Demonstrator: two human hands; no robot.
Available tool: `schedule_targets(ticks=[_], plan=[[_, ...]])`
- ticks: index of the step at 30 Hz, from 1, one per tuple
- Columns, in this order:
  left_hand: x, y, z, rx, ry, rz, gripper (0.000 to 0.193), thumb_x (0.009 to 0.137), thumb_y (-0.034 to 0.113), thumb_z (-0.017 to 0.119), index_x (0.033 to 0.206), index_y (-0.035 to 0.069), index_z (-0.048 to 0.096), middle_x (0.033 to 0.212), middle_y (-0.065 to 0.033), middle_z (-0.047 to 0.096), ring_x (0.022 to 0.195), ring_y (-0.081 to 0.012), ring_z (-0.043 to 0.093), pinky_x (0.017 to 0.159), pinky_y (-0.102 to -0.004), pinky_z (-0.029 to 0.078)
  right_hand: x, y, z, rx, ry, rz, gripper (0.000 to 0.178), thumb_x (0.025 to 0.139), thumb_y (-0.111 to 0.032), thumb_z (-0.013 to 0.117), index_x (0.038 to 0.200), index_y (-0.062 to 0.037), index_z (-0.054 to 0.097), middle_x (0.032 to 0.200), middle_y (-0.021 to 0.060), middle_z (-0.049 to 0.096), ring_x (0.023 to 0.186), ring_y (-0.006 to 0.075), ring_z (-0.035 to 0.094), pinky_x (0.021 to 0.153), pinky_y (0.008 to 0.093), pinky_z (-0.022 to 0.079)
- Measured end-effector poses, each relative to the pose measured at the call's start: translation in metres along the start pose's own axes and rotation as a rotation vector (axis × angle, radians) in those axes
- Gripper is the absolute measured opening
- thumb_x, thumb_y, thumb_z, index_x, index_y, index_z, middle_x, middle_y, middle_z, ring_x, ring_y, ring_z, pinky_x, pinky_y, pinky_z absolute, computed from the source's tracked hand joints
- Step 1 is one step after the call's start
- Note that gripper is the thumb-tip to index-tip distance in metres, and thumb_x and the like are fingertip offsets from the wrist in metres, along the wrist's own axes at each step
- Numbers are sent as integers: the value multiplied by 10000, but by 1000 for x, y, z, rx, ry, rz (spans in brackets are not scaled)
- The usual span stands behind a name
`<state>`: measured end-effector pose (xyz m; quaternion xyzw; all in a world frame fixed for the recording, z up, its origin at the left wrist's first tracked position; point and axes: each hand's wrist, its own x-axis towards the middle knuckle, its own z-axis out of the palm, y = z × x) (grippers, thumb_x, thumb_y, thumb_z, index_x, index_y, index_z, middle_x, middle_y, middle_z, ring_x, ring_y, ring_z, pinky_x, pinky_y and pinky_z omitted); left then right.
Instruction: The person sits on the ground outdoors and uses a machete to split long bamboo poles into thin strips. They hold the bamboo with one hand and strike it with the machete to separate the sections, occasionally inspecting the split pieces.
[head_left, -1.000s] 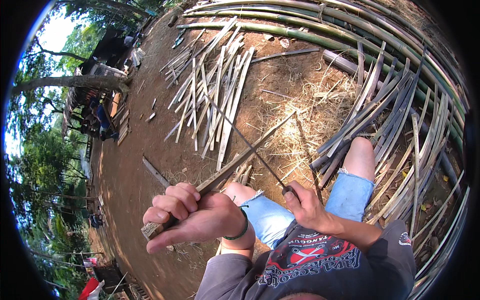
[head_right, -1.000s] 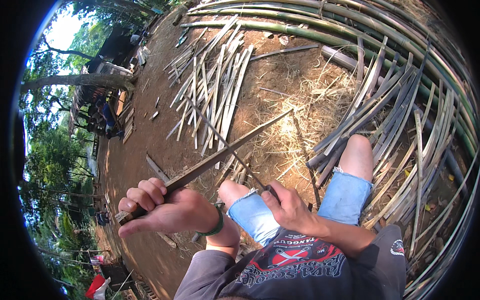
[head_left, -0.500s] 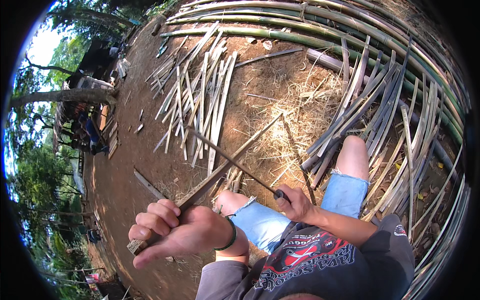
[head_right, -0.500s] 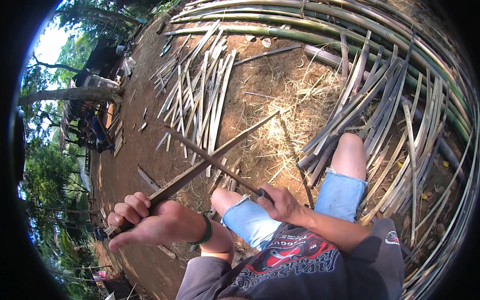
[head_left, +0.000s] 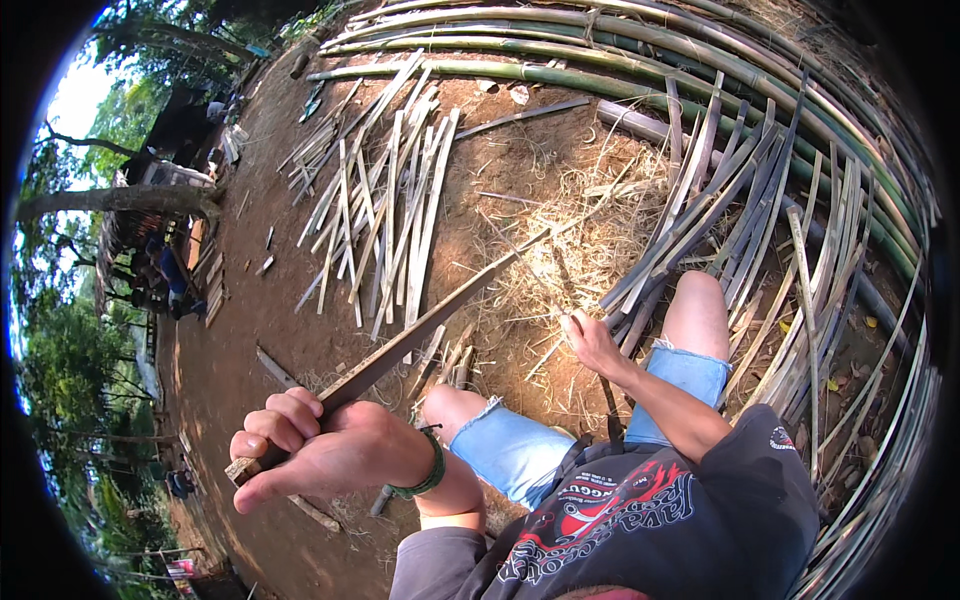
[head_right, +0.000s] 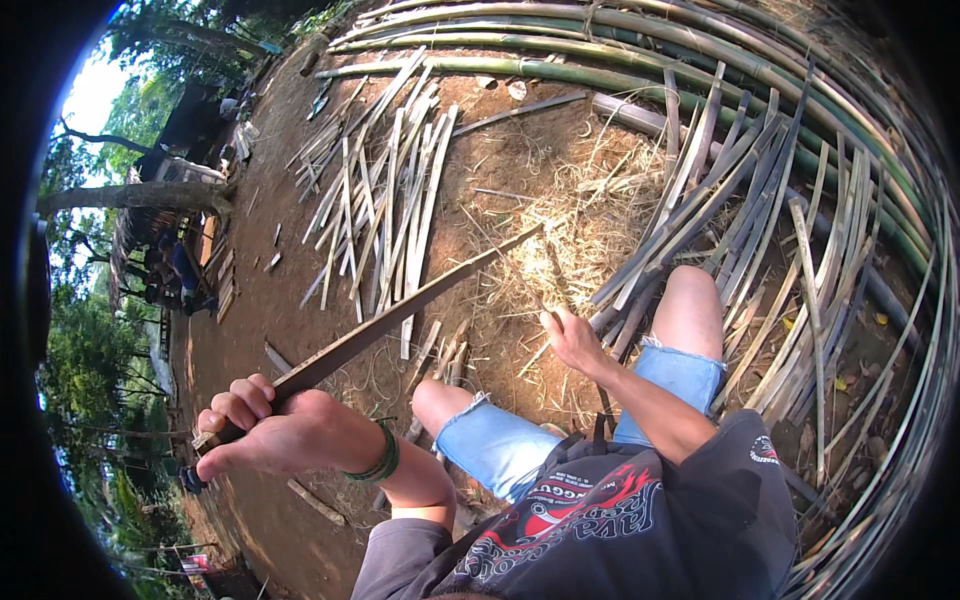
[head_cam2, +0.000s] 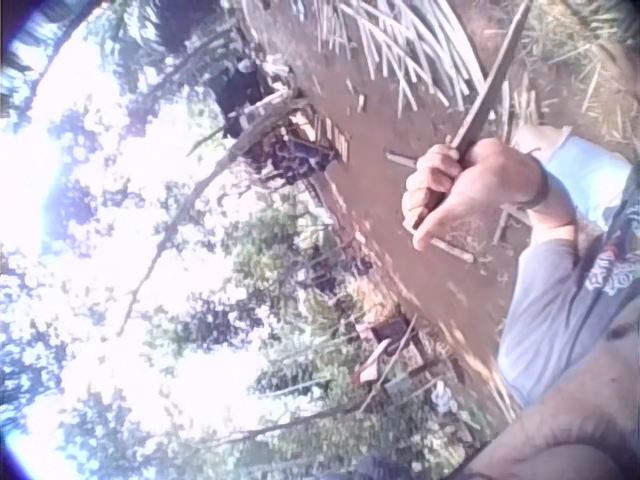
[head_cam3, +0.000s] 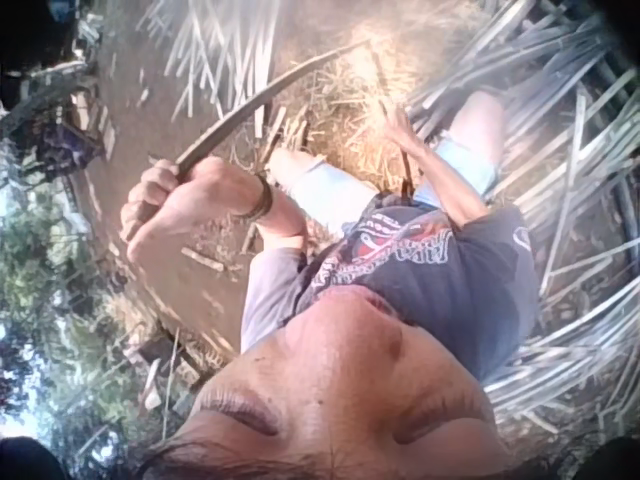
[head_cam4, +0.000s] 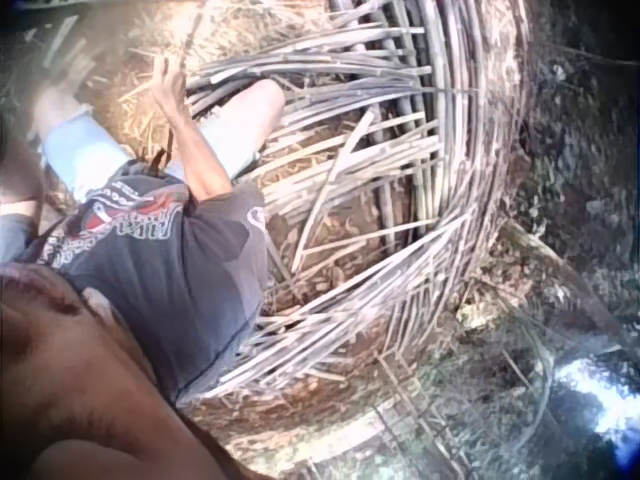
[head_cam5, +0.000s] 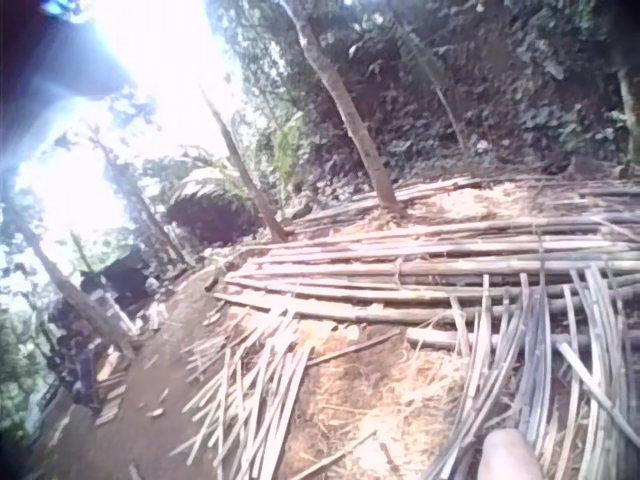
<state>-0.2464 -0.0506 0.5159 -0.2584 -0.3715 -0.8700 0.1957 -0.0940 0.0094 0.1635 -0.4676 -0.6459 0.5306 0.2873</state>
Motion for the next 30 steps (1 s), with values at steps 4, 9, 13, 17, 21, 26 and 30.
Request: schedule_targets(ticks=[4, 9, 13, 17, 21, 26, 30], plan=[[5, -4, 0, -4, -1, -1, 574, 947, 666, 317, 812, 118, 421, 624, 28, 240, 528, -98, 211, 499, -235, 205, -11, -48, -1, -14, -29, -286, 374, 992, -314, 461, 856, 33, 501, 626, 213, 499, 539, 353, 525, 534, 445, 415], [18, -13, 17, 41, 42, 2, 587, 954, 662, 284, 800, 111, 418, 618, 27, 240, 524, -99, 207, 480, -230, 210, 47, 79, 19, -137, 128, -132, 370, 992, -319, 431, 923, 21, 559, 725, 231, 537, 653, 403, 582, 630, 457, 462], [24, -21, 24, 26, 36, 13, 589, 933, 681, 340, 797, 113, 417, 615, 27, 247, 509, -87, 212, 468, -218, 192, 79, 91, 15, -233, 69, -48, 234, 970, -164, 441, 1055, 11, 571, 799, 214, 569, 734, 363, 611, 636, 433, 481], [32, -28, 32, 93, 61, 25, 585, 969, 641, 249, 800, 105, 410, 619, 15, 255, 521, -107, 237, 470, -228, 233, 76, 124, 26, -277, 129, -330, 214, 957, -179, 482, 1032, -4, 581, 816, 202, 595, 756, 392, 614, 663, 447, 492], [26, -26, 41, 107, 30, 4, 586, 967, 645, 255, 797, 106, 409, 621, 22, 254, 522, -96, 238, 470, -220, 236, 102, 160, 20, -15, 97, 496, 590, 952, -541, 430, 932, 14, 628, 793, 189, 653, 737, 293, 640, 749, 443, 471], [43, -33, 30, 105, 67, 17, 601, 950, 672, 261, 793, 110, 407, 631, 26, 262, 521, -91, 235, 465, -210, 241, 71, 126, 44, 469, 27, 404, 539, 967, -526, 445, 856, -34, 635, 622, 60, 579, 508, 165, 543, 505, 338, 466], [61, -42, 24, -198, -276, -189, 600, 971, 641, 254, 887, 87, 467, 713, -23, 390, 617, -129, 378, 572, -256, 379, 81, 134, 58, 915, 38, 430, 519, 967, -531, 446, 815, -61, 601, 582, 9, 513, 441, 137, 466, 420, 287, 395]])
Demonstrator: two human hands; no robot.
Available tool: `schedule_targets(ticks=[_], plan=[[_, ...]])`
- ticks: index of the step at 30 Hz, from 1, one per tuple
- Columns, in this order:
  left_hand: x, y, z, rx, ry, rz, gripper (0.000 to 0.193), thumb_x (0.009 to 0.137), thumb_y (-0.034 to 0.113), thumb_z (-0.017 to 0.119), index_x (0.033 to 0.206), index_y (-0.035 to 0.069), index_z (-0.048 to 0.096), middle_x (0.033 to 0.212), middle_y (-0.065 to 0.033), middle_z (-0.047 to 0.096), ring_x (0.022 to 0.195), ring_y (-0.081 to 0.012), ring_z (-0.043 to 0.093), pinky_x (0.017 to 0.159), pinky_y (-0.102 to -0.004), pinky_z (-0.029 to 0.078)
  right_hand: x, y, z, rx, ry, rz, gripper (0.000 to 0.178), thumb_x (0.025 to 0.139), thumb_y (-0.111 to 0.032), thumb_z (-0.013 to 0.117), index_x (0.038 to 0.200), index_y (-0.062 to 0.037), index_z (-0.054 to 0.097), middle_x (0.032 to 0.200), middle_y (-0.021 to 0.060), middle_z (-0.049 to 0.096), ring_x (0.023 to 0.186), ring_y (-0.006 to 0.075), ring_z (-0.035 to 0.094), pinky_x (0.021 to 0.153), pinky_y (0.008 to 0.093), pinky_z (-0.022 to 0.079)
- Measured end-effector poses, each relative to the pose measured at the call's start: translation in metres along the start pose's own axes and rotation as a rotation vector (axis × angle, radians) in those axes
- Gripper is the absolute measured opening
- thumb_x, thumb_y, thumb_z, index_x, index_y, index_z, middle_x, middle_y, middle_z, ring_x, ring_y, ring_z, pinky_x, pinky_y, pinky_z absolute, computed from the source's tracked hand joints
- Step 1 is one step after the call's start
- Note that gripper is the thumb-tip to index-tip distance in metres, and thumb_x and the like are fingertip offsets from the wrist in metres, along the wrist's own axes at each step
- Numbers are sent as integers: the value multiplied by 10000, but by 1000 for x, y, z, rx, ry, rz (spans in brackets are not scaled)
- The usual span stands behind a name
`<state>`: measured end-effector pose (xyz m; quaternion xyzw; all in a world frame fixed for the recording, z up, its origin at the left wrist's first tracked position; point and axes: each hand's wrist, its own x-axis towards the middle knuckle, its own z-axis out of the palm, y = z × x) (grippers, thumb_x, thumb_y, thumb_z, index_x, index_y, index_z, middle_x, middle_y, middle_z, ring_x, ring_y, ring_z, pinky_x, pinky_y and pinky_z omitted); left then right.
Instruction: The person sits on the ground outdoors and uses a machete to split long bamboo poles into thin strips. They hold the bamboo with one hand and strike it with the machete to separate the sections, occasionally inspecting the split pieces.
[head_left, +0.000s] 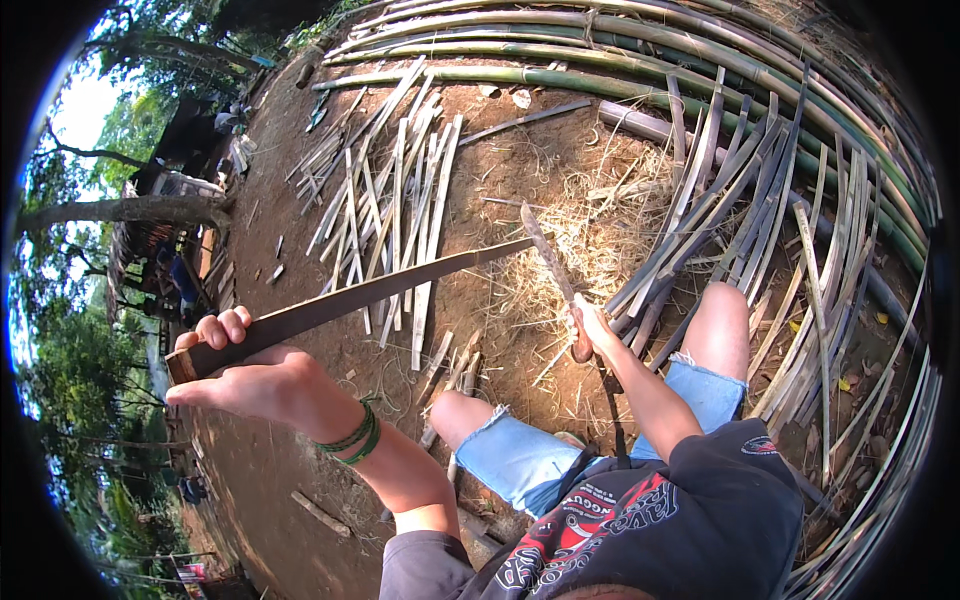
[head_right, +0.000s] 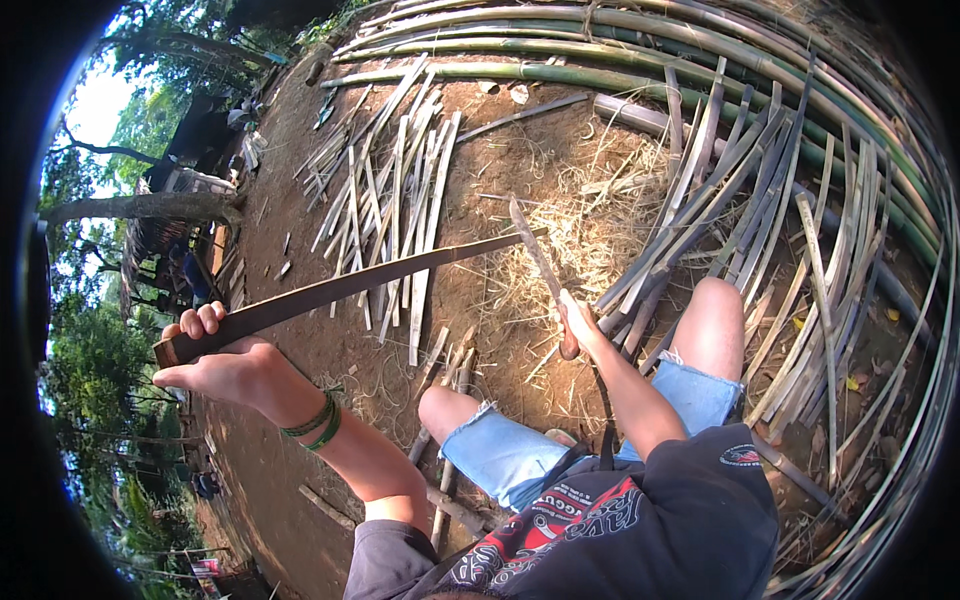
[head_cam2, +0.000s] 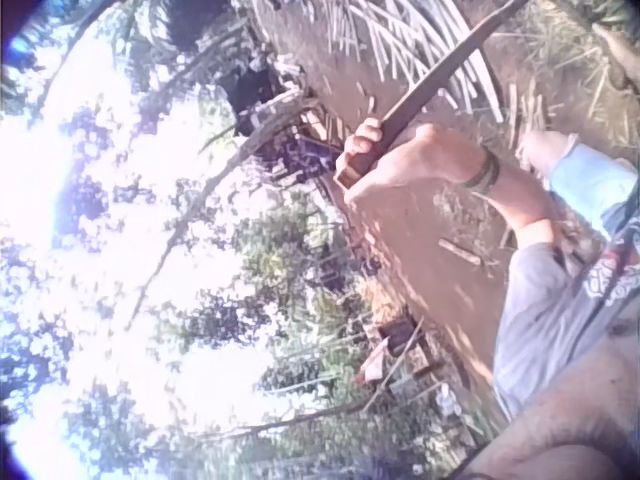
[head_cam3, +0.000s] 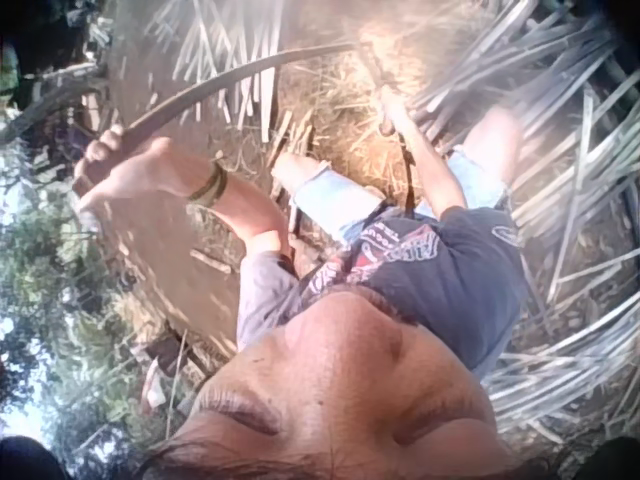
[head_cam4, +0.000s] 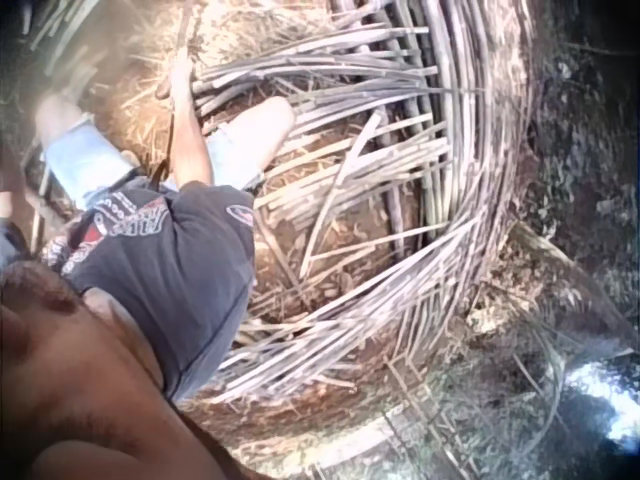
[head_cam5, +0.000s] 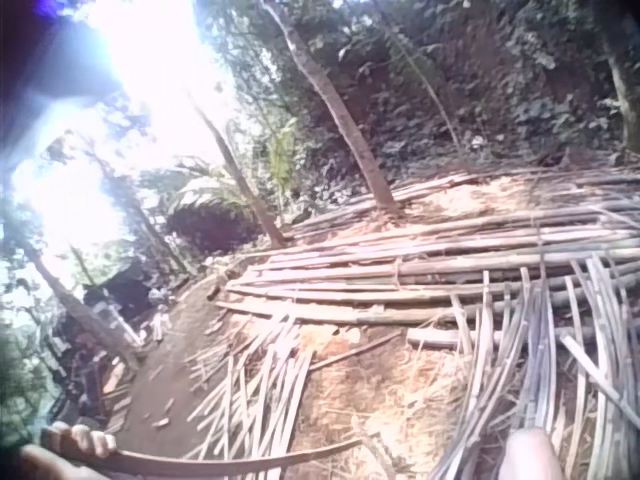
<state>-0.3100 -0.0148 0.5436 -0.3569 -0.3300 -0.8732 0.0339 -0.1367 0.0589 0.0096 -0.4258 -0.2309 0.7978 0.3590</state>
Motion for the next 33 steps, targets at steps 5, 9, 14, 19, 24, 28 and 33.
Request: schedule_targets(ticks=[5, 9, 14, 19, 24, 28, 33], plan=[[37, -9, -41, -273, -306, -95, 593, 941, 618, 394, 862, 64, 591, 730, -38, 480, 615, -161, 464, 575, -289, 438, 1, -18, 37, 172, 39, 187, 514, 953, -587, 385, 786, -116, 506, 540, -9, 442, 386, 132, 383, 368, 280, 348], [22, -22, -8, 86, 149, 34, 551, 944, 641, 359, 869, 100, 442, 657, 15, 336, 536, -81, 277, 459, -216, 219, -28, -36, 78, 498, -68, 382, 509, 929, -622, 414, 750, -150, 473, 509, -62, 359, 386, 96, 329, 365, 249, 278], [13, -27, 33, 334, 336, 126, 572, 992, 600, 286, 856, 65, 435, 636, 9, 327, 510, -86, 257, 448, -230, 212, -83, -54, 134, 611, -233, 435, 517, 926, -613, 427, 776, -124, 499, 521, -36, 373, 411, 111, 344, 432, 285, 335], [20, -34, 43, 381, 330, 171, 572, 995, 598, 285, 856, 64, 434, 620, 5, 319, 508, -83, 264, 440, -231, 214, -80, -46, 126, 550, -384, 426, 524, 924, -627, 405, 754, -137, 478, 500, -58, 333, 394, 103, 317, 418, 280, 323], [25, -35, 35, 395, 355, 195, 557, 990, 605, 287, 844, 81, 408, 623, 5, 324, 507, -81, 267, 439, -230, 212, -102, -78, 170, 510, -550, 485, 540, 931, -631, 394, 731, -135, 472, 492, -69, 329, 379, 93, 312, 436, 271, 352], [26, -39, 44, 371, 353, 143, 576, 977, 623, 300, 852, 72, 413, 633, 1, 362, 505, -84, 284, 442, -223, 242, -99, -81, 178, 522, -694, 450, 570, 923, -650, 386, 691, -134, 457, 480, -56, 323, 379, 100, 312, 404, 275, 330], [20, -37, 48, 374, 342, 138, 585, 976, 617, 312, 873, 58, 450, 654, -4, 392, 515, -80, 316, 435, -206, 261, -93, -77, 174, 653, -411, 419, 543, 934, -635, 369, 724, -140, 438, 501, -64, 301, 388, 98, 297, 387, 265, 303]])
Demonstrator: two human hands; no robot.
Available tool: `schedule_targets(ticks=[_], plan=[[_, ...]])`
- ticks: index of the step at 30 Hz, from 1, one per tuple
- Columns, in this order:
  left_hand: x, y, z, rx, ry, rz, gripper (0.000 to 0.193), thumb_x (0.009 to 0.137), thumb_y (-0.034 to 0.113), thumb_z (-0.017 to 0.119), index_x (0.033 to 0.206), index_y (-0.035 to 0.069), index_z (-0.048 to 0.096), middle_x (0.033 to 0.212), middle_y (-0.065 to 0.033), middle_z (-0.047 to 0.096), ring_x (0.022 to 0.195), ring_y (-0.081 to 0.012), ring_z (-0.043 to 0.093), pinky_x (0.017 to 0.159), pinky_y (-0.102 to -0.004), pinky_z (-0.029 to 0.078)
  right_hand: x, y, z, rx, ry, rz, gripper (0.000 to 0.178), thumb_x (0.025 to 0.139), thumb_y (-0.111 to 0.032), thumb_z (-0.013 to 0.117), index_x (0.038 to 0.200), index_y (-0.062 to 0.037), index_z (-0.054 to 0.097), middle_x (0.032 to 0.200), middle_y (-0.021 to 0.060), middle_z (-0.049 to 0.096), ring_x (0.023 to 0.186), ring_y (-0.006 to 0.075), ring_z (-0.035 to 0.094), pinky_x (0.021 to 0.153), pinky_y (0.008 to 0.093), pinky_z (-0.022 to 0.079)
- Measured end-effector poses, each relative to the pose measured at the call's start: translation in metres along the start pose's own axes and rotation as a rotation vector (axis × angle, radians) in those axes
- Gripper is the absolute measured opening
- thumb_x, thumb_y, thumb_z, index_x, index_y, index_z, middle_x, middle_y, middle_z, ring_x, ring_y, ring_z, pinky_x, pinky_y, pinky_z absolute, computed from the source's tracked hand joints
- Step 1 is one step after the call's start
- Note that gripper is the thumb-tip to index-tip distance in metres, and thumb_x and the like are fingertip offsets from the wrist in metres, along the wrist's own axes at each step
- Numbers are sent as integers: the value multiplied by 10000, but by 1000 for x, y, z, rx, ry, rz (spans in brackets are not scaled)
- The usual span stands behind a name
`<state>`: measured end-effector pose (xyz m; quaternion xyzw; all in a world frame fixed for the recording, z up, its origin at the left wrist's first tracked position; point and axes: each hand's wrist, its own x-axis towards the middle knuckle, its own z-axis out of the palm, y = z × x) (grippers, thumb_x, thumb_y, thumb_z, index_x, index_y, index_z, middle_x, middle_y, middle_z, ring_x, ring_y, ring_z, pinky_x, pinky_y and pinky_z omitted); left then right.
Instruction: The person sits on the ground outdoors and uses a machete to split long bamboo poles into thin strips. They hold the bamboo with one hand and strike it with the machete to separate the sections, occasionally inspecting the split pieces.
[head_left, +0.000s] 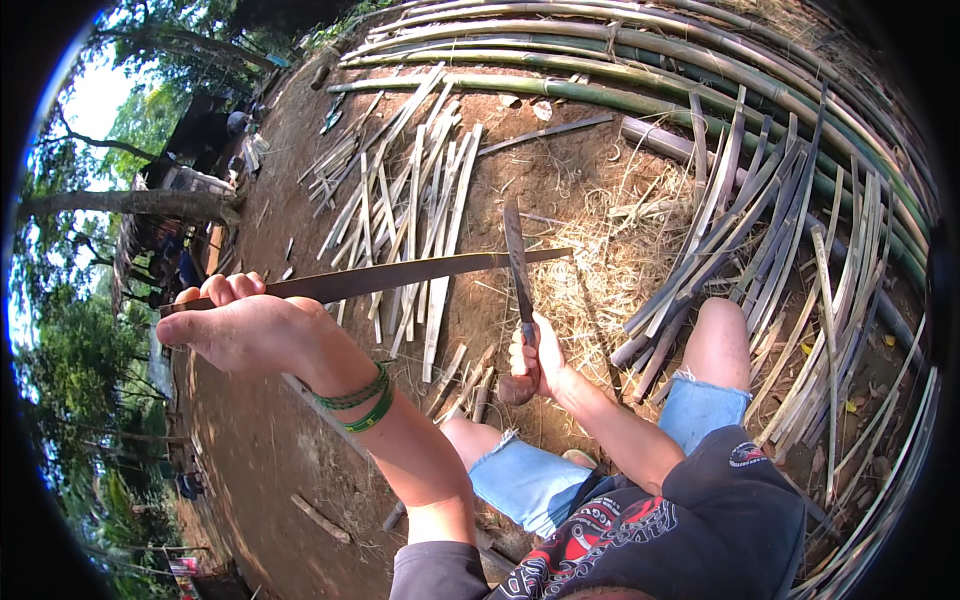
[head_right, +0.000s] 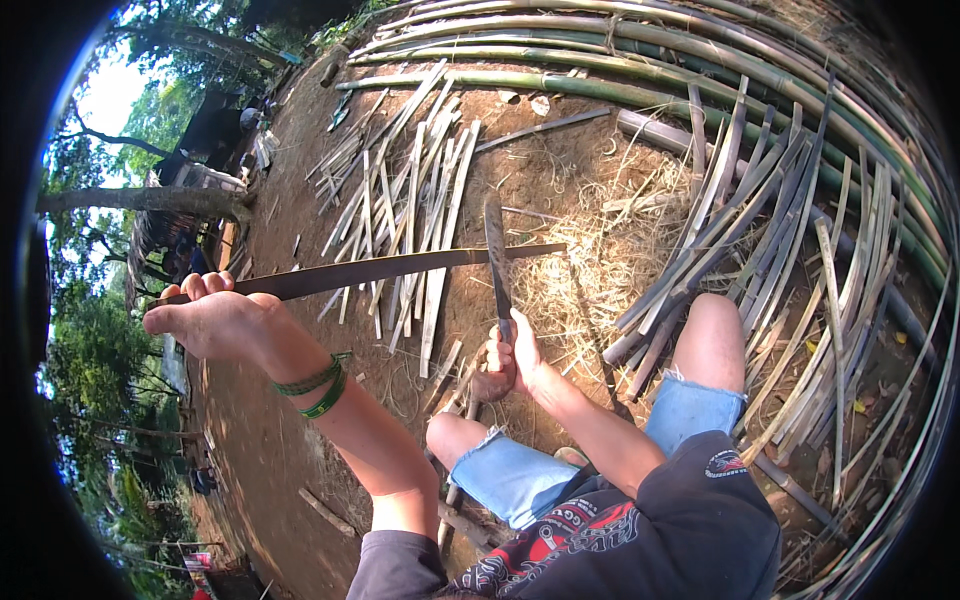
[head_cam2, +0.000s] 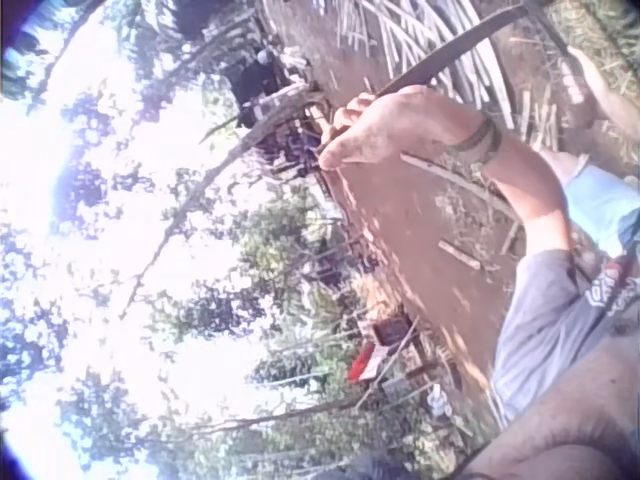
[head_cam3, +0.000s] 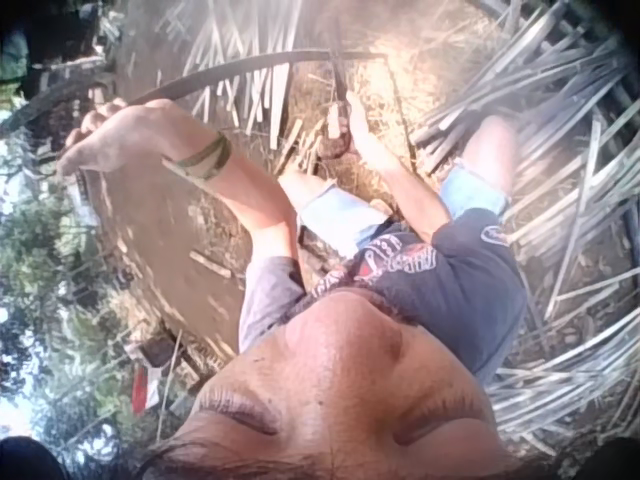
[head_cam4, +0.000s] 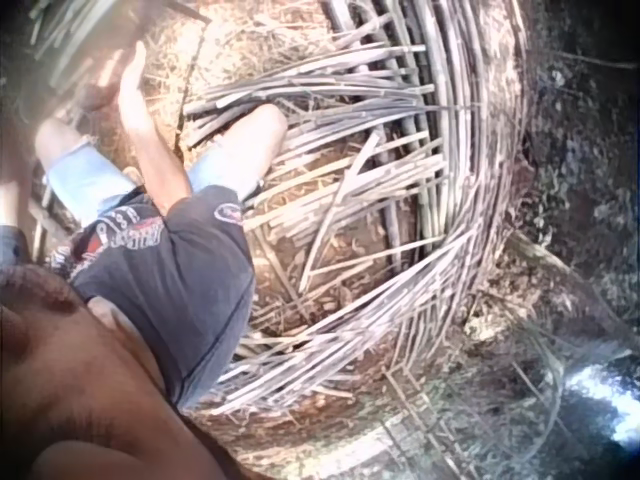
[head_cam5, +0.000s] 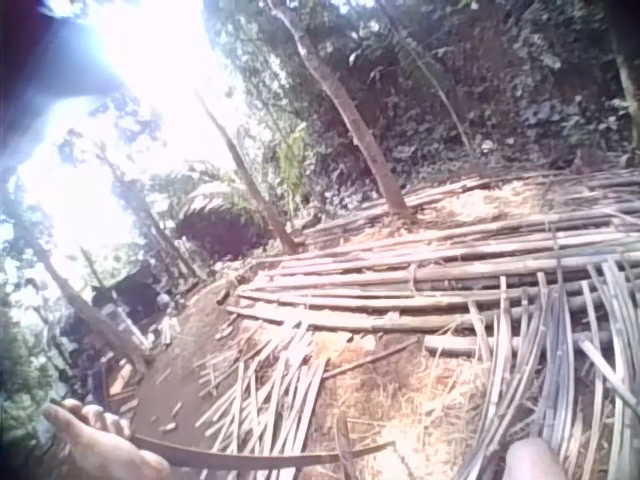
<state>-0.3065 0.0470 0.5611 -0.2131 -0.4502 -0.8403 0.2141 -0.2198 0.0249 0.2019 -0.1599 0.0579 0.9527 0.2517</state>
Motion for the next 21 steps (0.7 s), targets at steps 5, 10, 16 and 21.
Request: schedule_targets(ticks=[5, 10, 16, 21], plan=[[-6, 5, 9, 8, 1, 11, 588, 971, 626, 311, 850, 61, 421, 649, -15, 402, 492, -77, 308, 408, -222, 266, -4, 11, -8, -108, -188, 68, 594, 925, -678, 337, 713, -130, 423, 495, -55, 316, 366, 97, 278, 392, 274, 298], [-11, 6, 14, 14, -20, 8, 629, 957, 656, 297, 835, 50, 415, 659, -32, 432, 496, -84, 341, 417, -218, 301, 1, 5, -9, 39, -91, 37, 571, 916, -676, 365, 721, -143, 420, 497, -65, 287, 369, 92, 282, 391, 264, 269], [-24, 13, 30, 19, -38, 30, 635, 957, 663, 289, 819, 55, 408, 677, -33, 454, 542, -89, 362, 462, -217, 320, 7, -9, -30, 216, -57, 62, 569, 914, -673, 377, 722, -141, 435, 490, -57, 313, 367, 101, 300, 391, 270, 282], [-29, 13, 39, -22, -90, 40, 621, 956, 664, 304, 806, 67, 385, 665, -8, 404, 543, -87, 314, 465, -216, 288, -3, -7, -9, 57, -232, 111, 574, 909, -675, 395, 721, -135, 448, 483, -49, 320, 354, 105, 304, 389, 275, 313]])
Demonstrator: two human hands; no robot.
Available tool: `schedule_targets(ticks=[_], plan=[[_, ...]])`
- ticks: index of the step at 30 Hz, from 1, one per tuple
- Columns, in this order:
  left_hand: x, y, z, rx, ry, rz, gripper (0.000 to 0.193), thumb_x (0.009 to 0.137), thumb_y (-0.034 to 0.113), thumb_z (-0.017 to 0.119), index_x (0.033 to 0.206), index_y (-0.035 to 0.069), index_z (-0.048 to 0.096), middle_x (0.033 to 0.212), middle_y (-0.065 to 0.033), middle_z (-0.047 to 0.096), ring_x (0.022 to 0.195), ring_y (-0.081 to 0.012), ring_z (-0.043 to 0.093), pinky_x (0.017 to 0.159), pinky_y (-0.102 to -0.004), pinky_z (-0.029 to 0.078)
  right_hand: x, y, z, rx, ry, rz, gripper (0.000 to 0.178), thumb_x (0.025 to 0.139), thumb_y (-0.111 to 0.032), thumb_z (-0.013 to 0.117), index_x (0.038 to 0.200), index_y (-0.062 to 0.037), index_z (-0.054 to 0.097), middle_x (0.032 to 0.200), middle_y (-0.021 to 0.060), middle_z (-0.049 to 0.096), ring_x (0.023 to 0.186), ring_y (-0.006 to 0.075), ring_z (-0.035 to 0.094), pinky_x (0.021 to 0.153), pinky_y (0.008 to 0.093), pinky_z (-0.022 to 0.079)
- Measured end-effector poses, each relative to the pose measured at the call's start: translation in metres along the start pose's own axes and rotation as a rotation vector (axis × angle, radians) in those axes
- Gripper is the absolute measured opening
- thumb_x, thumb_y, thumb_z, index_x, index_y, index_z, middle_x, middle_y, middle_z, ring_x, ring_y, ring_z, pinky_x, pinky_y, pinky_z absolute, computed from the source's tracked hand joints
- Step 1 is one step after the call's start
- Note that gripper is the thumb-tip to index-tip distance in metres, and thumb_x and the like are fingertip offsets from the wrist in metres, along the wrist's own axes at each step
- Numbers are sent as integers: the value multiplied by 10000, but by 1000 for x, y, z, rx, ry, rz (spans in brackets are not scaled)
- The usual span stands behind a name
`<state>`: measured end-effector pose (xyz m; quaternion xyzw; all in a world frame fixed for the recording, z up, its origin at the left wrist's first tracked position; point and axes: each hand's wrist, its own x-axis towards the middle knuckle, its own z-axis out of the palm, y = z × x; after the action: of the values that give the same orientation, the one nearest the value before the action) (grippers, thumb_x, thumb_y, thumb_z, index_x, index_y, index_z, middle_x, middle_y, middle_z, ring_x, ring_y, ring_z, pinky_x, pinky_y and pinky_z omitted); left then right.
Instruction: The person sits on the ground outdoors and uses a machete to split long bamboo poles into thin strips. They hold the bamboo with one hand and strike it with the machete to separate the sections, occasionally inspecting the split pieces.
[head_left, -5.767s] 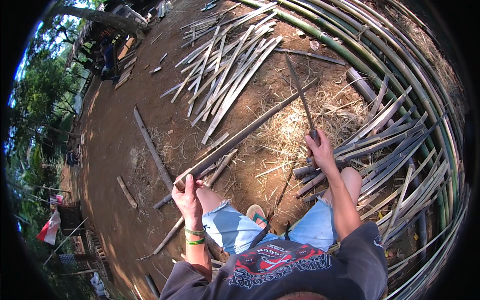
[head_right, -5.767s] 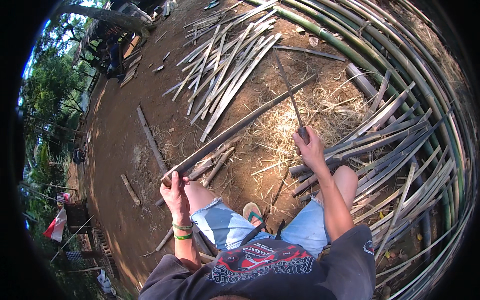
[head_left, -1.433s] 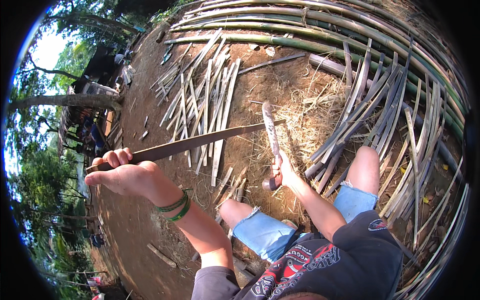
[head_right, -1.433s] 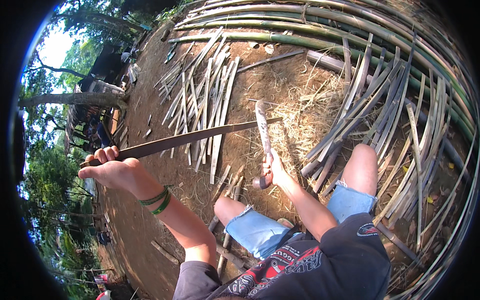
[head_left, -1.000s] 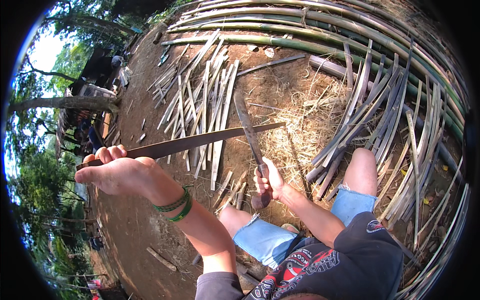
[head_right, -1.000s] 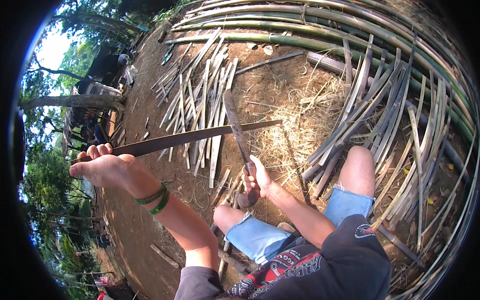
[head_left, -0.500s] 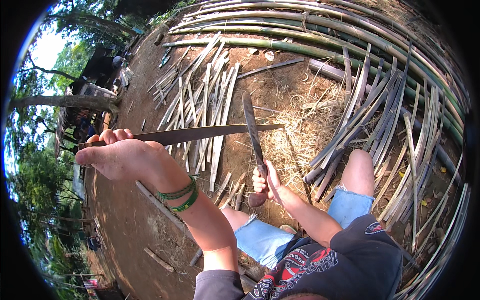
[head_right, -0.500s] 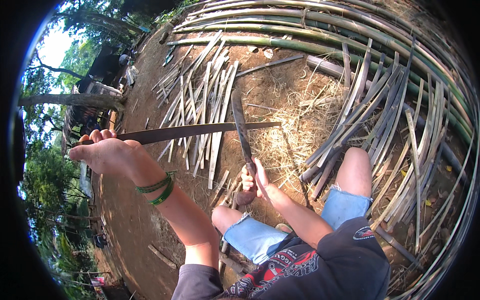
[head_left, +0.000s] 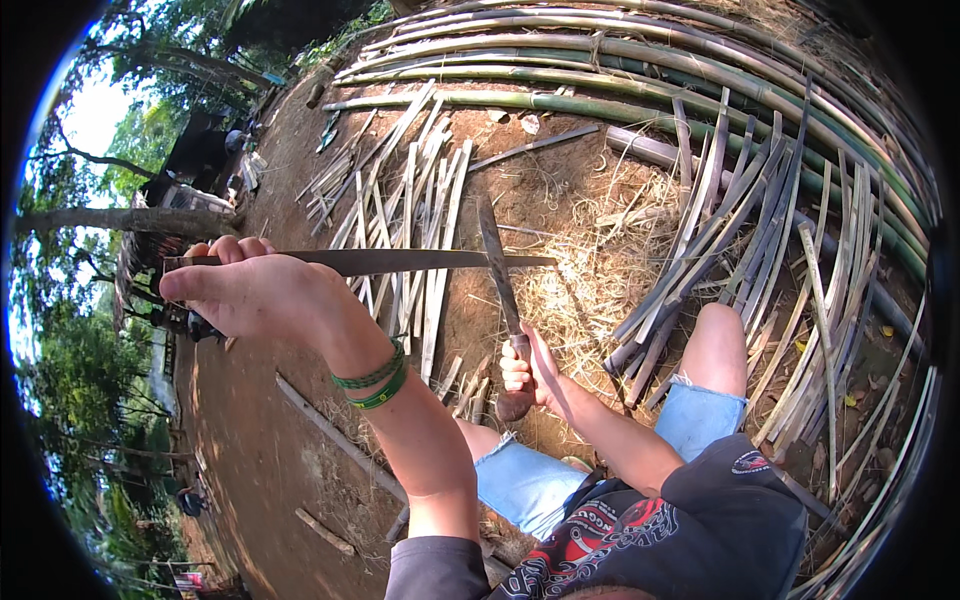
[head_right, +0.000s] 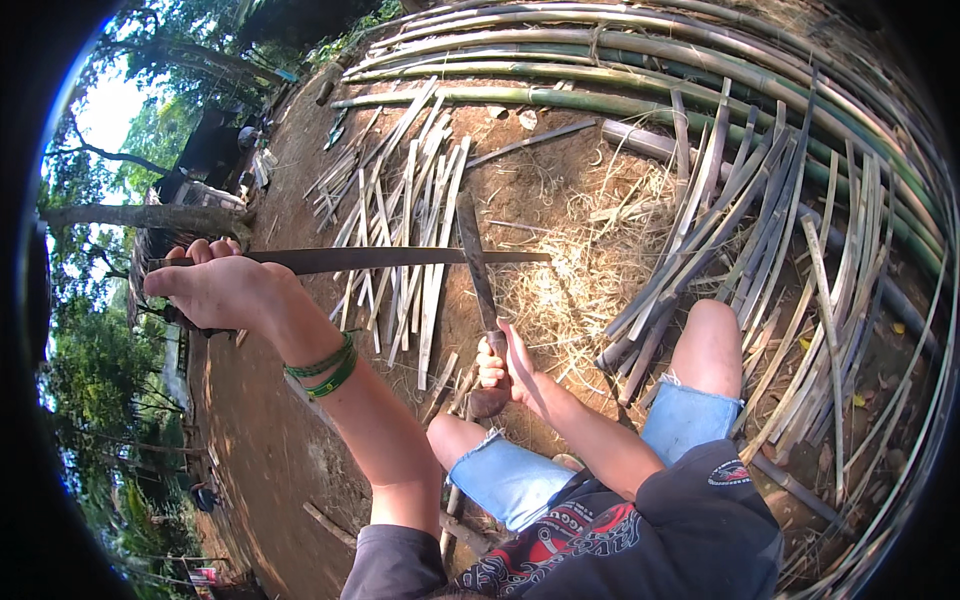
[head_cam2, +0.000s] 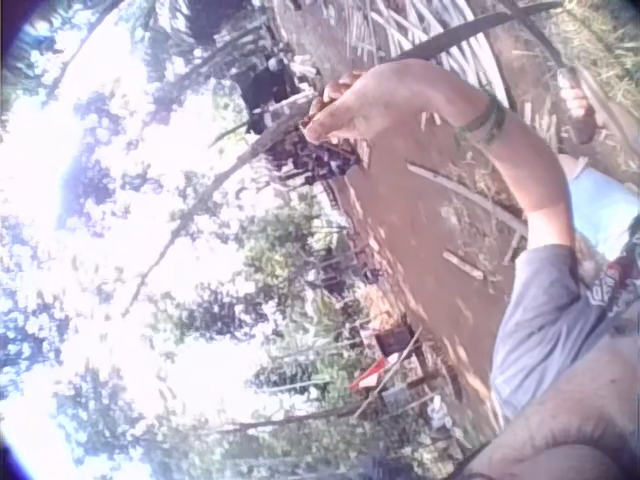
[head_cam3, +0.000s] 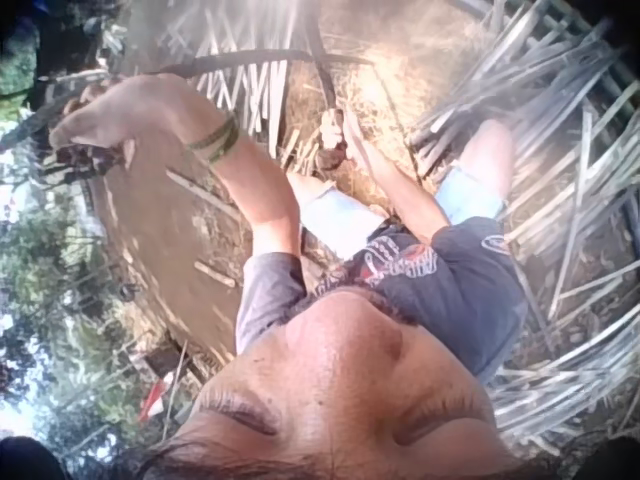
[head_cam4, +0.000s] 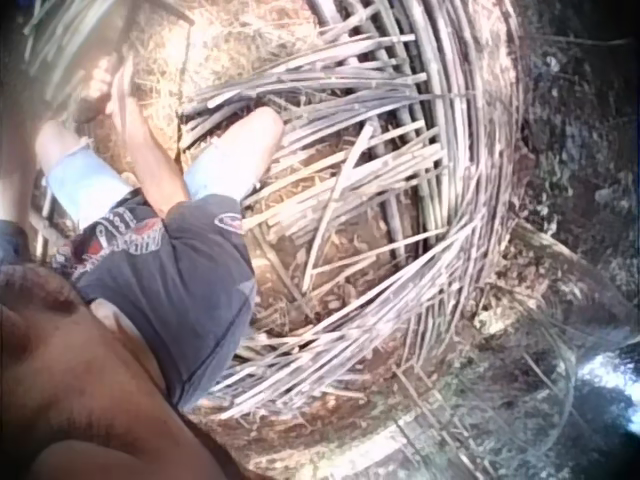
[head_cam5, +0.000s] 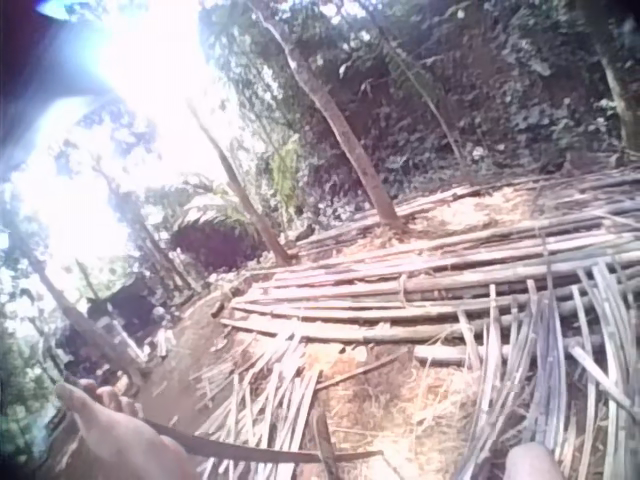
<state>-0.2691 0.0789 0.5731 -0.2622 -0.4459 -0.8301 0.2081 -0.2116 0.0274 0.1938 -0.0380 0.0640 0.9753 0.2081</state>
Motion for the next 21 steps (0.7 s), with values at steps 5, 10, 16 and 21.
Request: schedule_targets(ticks=[5, 10, 16, 21], plan=[[-9, 2, 3, 21, -34, -2, 623, 956, 664, 299, 820, 63, 392, 676, -11, 399, 555, -92, 307, 479, -217, 289, 1, -12, -11, 226, 21, -30, 542, 928, -618, 423, 692, -130, 425, 484, -55, 303, 367, 90, 304, 377, 259, 291], [0, -4, 3, 47, -35, -15, 643, 940, 685, 300, 840, 59, 407, 689, -18, 416, 572, -96, 353, 489, -231, 327, -2, 2, 25, -136, -94, 68, 597, 905, -693, 394, 708, -130, 433, 486, -48, 306, 369, 96, 301, 407, 282, 322], [19, -20, 1, 104, 12, 39, 684, 932, 700, 288, 866, 40, 457, 737, -55, 482, 607, -117, 445, 519, -249, 400, 8, 8, 23, 100, 50, -41, 532, 930, -603, 420, 691, -129, 419, 486, -58, 305, 368, 91, 288, 380, 259, 290], [18, -22, 11, 152, 43, 65, 605, 999, 578, 280, 912, 13, 478, 760, -61, 478, 650, -152, 454, 576, -312, 414, 12, 15, 24, -97, -23, -74, 578, 875, -693, 473, 729, -135, 437, 501, -57, 307, 388, 92, 323, 406, 265, 311]])
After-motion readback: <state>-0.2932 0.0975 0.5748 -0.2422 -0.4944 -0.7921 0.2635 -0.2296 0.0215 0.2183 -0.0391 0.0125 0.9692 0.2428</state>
